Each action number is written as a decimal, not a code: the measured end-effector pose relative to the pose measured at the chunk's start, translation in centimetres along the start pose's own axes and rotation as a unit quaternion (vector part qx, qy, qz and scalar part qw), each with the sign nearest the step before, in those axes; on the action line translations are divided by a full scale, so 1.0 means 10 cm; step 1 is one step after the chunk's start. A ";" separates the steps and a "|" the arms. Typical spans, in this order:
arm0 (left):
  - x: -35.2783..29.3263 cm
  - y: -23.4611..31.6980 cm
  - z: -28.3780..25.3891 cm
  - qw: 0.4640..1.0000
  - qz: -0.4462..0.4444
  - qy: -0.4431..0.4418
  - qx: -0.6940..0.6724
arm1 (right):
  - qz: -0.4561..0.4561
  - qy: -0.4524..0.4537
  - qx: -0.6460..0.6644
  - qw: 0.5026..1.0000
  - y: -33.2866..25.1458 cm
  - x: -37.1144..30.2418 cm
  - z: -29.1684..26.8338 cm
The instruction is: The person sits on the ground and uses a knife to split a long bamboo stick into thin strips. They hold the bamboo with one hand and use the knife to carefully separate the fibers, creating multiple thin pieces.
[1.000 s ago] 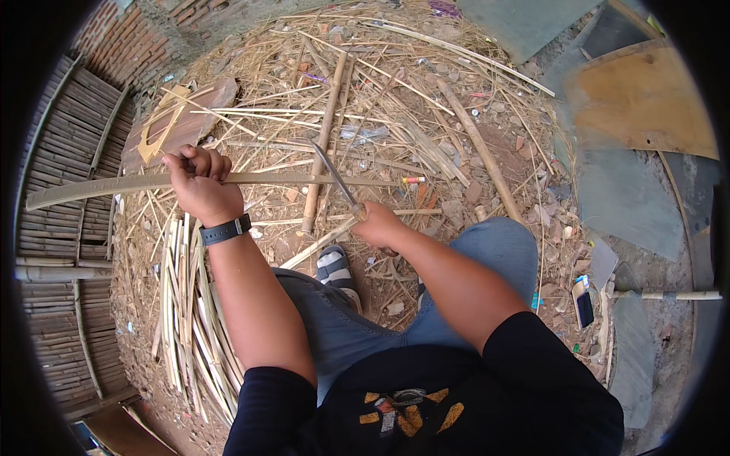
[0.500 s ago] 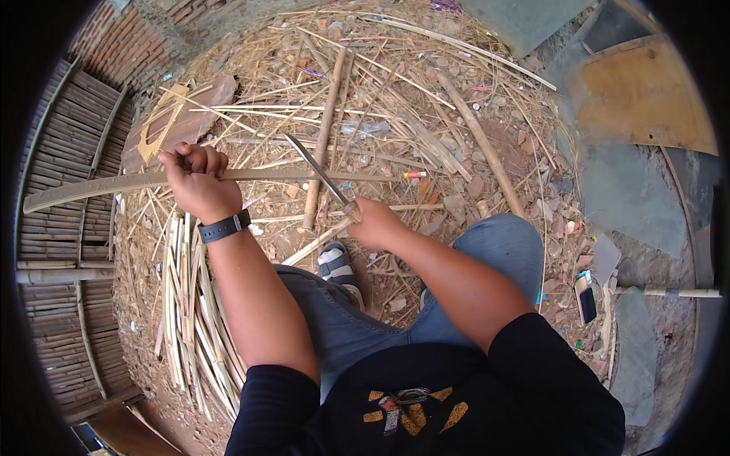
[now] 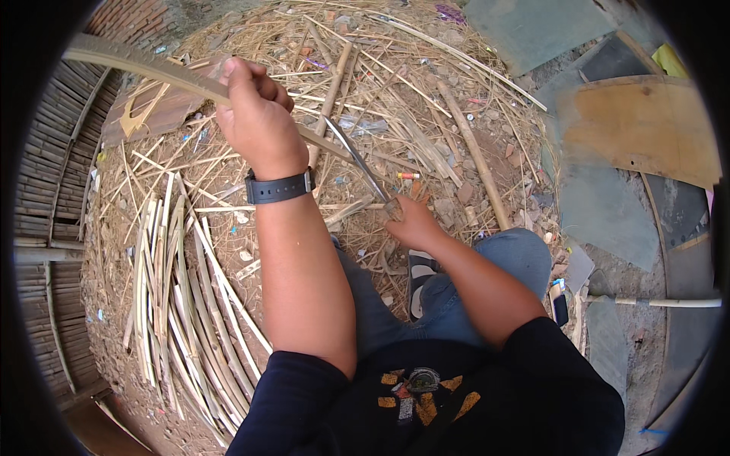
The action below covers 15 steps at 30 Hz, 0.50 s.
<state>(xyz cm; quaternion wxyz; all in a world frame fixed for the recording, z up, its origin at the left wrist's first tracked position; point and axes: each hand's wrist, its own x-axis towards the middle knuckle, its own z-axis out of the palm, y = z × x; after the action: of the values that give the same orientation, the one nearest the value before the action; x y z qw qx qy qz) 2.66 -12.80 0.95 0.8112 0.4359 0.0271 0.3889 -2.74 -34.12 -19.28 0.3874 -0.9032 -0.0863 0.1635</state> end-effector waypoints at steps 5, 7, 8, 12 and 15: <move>0.20 0.01 -0.03 0.999 -0.004 -0.034 0.001 | 0.029 0.027 -0.091 0.995 -0.20 -0.29 -0.20; 0.28 -0.07 -0.14 1.000 -0.021 -0.016 -0.003 | 0.008 0.015 -0.063 0.998 -0.36 -0.39 -0.28; 0.33 -0.08 -0.19 1.000 -0.018 -0.019 0.002 | -0.029 0.008 -0.042 0.999 -0.42 -0.38 -0.30; 0.28 -0.05 -0.27 0.999 -0.022 -0.036 0.030 | -0.075 0.004 0.003 0.997 -0.62 -0.28 -0.13; 0.26 -0.05 -0.46 0.992 -0.045 -0.107 -0.048 | 0.073 -0.089 0.096 0.989 -0.45 -0.20 0.06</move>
<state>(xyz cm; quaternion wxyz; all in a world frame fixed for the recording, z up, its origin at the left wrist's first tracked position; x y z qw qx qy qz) 3.01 -8.07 -1.52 0.8458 0.4344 -0.0594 0.3041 -4.97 -31.20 -15.99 0.4498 -0.8478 -0.0383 0.2781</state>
